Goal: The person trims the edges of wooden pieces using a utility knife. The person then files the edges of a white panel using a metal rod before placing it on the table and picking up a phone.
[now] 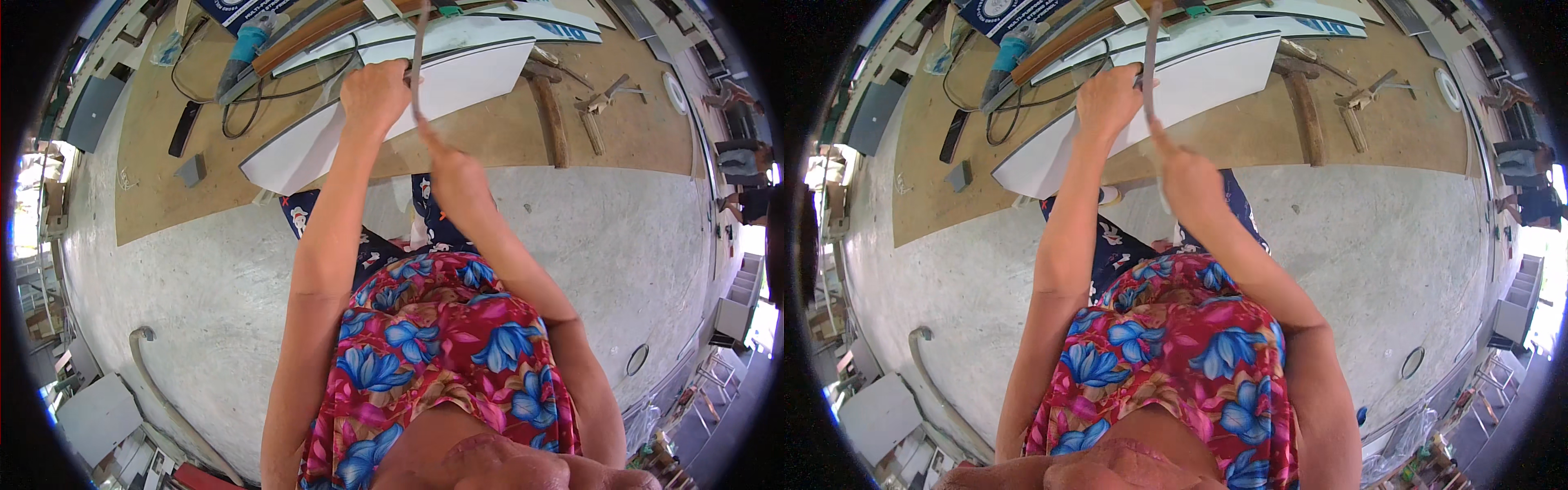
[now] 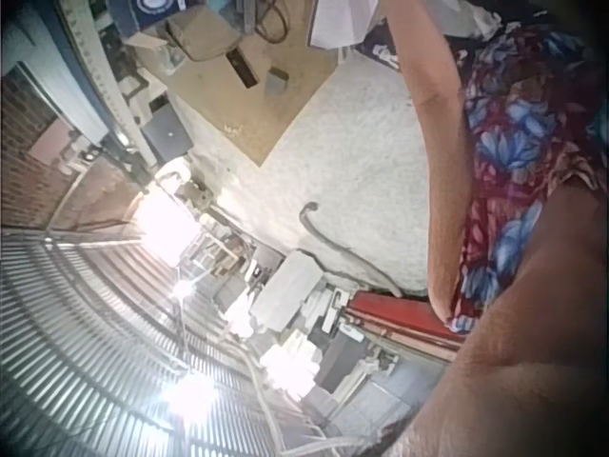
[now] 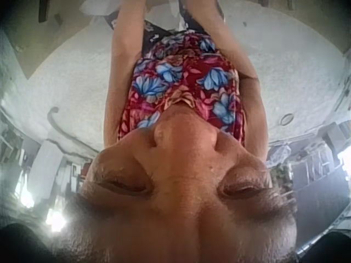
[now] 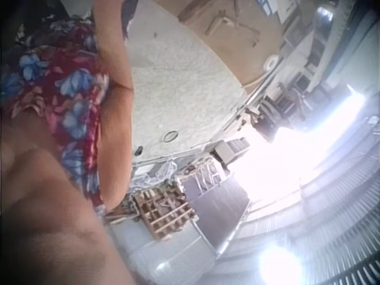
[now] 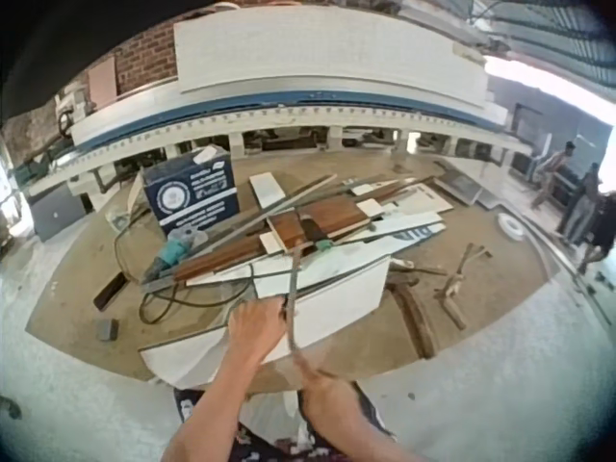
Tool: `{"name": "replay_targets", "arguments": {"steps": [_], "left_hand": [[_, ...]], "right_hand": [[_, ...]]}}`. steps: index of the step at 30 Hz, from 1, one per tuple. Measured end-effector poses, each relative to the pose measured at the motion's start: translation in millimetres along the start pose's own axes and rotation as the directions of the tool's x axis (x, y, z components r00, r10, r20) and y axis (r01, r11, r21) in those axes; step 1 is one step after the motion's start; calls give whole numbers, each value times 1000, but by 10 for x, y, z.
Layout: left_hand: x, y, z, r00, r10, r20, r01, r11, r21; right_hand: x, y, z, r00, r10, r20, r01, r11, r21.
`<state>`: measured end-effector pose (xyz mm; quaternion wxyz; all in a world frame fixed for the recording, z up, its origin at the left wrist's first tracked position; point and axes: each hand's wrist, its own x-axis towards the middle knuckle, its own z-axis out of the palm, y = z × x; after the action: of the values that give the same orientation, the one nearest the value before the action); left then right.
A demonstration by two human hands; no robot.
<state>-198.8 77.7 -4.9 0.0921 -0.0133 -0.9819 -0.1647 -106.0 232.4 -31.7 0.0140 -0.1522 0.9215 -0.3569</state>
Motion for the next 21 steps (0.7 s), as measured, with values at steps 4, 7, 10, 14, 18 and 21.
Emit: {"name": "replay_targets", "arguments": {"steps": [4, 7, 10, 14, 18, 21], "left_hand": [[-8, -108, 75, 999, 27, -29, -26, 999, 48], [-40, -73, 84, 997, 47, -61, -46, 999, 26], [-40, -62, 92, 998, 52, -42, -50, 998, 40], [-36, 21, 98, 996, 90, -30, -89, 995, 36], [-94, -3, 41, 993, 109, -51, -106, 993, 50], [-44, -3, 3, 999, 36, -19, -35, 998, 56]], "right_hand": [[-46, -5, 71, 984, -105, -142, 110, 994, 23], [-139, 168, -195, 991, -20, -131, 38, 989, 140], [-153, 83, -287, 999, 7, -48, 3, 982, 191], [-14, -33, -304, 998, 25, -63, -14, 987, 159], [334, -39, -218, 997, -39, -67, 42, 998, 46], [74, 29, -274, 999, -38, -37, 39, 999, 15]]}}
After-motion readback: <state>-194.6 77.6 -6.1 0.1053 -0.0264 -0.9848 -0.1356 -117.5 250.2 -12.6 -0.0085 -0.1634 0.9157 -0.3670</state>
